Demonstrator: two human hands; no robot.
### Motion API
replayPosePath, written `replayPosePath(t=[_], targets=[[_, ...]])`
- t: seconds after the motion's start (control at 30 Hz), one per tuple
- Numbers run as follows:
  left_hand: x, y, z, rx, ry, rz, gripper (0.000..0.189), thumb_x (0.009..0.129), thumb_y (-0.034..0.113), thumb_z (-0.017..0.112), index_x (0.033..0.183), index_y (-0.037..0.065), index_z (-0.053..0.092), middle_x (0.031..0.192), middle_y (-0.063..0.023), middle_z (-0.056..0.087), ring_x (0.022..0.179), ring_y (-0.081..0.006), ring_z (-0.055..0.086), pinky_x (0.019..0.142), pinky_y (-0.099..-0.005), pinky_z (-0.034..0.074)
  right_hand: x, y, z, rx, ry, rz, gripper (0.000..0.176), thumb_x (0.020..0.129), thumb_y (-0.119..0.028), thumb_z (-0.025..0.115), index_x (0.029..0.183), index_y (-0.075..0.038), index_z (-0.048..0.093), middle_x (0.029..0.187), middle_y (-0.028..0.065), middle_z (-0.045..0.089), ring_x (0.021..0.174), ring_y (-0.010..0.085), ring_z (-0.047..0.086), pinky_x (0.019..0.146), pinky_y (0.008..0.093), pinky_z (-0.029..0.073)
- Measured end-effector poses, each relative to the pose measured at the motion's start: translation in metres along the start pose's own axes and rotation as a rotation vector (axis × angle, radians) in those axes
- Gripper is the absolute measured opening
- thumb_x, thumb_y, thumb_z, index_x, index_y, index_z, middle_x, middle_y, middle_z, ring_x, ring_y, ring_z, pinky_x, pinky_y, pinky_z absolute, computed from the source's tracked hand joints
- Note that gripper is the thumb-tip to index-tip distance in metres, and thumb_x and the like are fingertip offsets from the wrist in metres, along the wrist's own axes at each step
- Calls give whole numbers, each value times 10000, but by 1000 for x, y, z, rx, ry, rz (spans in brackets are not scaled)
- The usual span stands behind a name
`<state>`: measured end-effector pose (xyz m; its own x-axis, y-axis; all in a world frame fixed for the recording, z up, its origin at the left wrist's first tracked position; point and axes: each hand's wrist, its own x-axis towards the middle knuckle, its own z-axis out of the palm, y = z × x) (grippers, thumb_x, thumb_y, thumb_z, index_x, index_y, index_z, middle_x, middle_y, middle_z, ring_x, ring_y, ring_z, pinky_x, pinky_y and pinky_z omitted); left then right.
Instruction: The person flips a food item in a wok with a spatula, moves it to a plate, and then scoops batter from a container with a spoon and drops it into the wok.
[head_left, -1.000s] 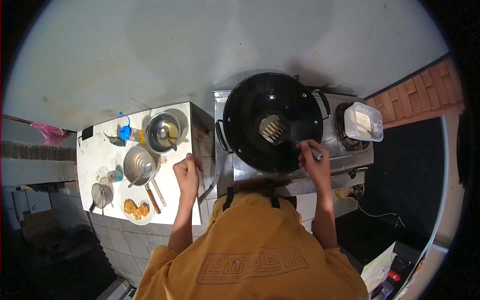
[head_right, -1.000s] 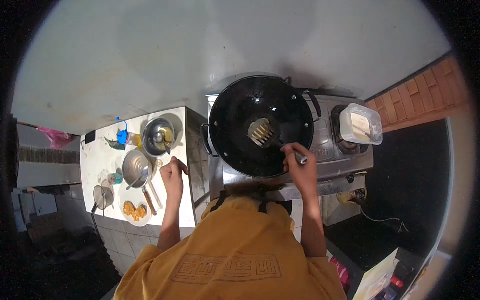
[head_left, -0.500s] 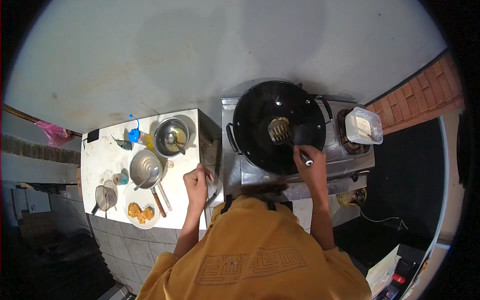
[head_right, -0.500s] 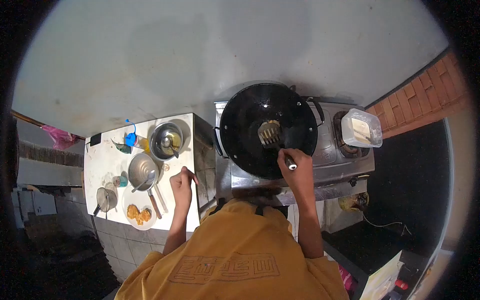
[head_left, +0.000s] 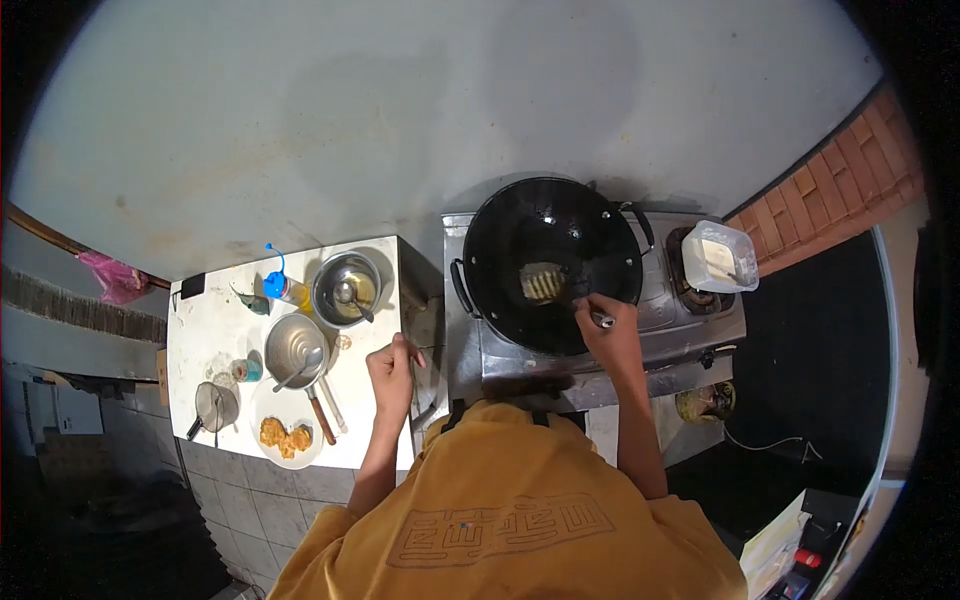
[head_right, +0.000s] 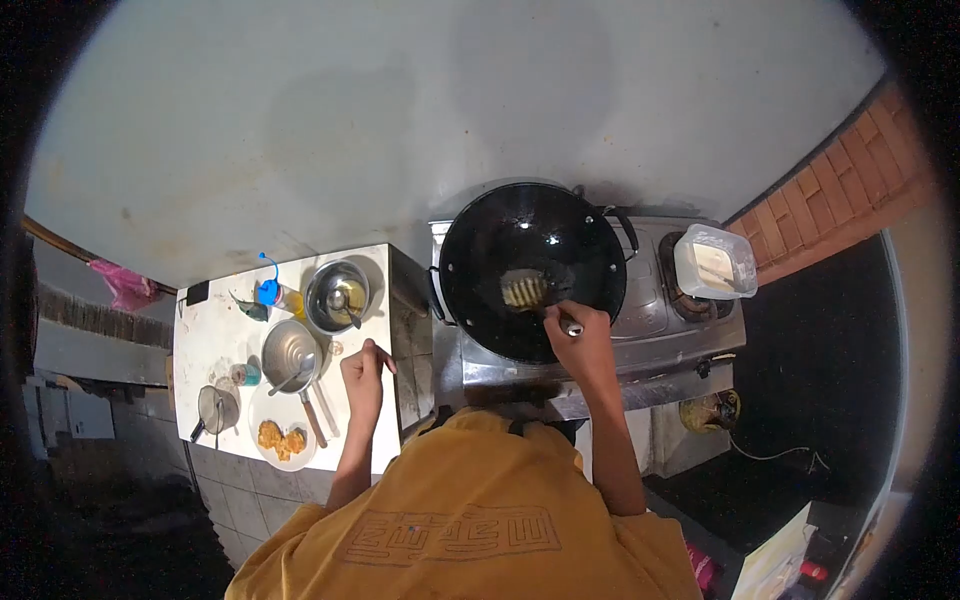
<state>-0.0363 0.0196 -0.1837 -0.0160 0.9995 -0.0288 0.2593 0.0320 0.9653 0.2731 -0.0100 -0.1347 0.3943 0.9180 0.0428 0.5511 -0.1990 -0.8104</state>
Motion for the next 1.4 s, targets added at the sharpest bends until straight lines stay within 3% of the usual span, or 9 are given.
replayPosePath(t=[0.17, 0.37, 0.43, 0.73, 0.77, 0.83, 1.03, 1.1, 1.4], targets=[[-7, 16, 8, -12, -23, 20, 553, 1045, 215, 403, 587, -34, 588, 512, -28, 517, 491, -85, 381, 521, -281, 327, 4, 8, 2, 101, 16, 40, 170, 851, -92, 640, 896, 65, 688, 762, 196, 691, 665, 218, 686, 621, 316, 493], [-7, 13, 4, -1, -32, -7, 554, 1041, 211, 402, 586, -39, 593, 511, -29, 523, 497, -90, 389, 530, -287, 334, -1, -1, -18, 53, 116, -83, 171, 845, -91, 642, 900, 62, 693, 777, 203, 692, 691, 239, 698, 627, 314, 498], [-7, 14, 5, -8, -28, 8, 555, 1041, 213, 403, 585, -41, 593, 510, -29, 523, 497, -90, 391, 528, -289, 334, -4, -6, -26, -36, 30, -24, 184, 882, -102, 619, 923, 59, 698, 789, 159, 713, 709, 124, 640, 668, 287, 488], [-13, 16, 9, 18, -31, 16, 563, 1041, 218, 402, 579, -43, 590, 513, -38, 538, 490, -87, 388, 522, -290, 338, -3, 17, -16, 12, -5, -26, 182, 871, -97, 615, 912, 60, 697, 760, 138, 705, 712, 115, 645, 672, 285, 495], [-15, 16, 9, 28, -34, 15, 563, 1042, 218, 400, 579, -43, 586, 515, -42, 545, 488, -85, 385, 520, -287, 338, -2, 16, -16, 14, -5, -31, 182, 871, -97, 615, 912, 60, 697, 760, 138, 705, 712, 115, 645, 672, 285, 495], [-18, 14, 7, 46, -39, 11, 562, 1042, 217, 398, 578, -43, 582, 517, -45, 551, 486, -82, 383, 518, -284, 338, -1, 15, -15, 32, 18, -95, 185, 842, -107, 644, 869, 72, 685, 736, 205, 683, 685, 220, 705, 629, 312, 497], [-17, -1, 13, -22, -41, -4, 596, 1039, 278, 406, 561, -20, 602, 488, 11, 455, 481, -73, 330, 506, -289, 255, 2, 15, -8, 94, 74, -101, 184, 845, -107, 637, 856, 72, 680, 724, 202, 677, 679, 178, 698, 622, 301, 496], [-13, -5, 16, -21, -42, 46, 562, 1043, 220, 396, 578, -24, 595, 493, -15, 495, 483, -85, 362, 523, -289, 324, 1, 15, -8, 76, 58, -87, 185, 847, -104, 635, 860, 75, 680, 728, 201, 681, 686, 185, 702, 626, 297, 499], [6, 4, 33, -28, -99, 23, 546, 1034, 205, 411, 579, -37, 590, 502, -32, 526, 500, -94, 417, 539, -293, 345, -14, 8, -27, 97, 89, -67, 151, 856, -75, 627, 894, 59, 687, 793, 184, 703, 743, 201, 716, 649, 301, 509]])
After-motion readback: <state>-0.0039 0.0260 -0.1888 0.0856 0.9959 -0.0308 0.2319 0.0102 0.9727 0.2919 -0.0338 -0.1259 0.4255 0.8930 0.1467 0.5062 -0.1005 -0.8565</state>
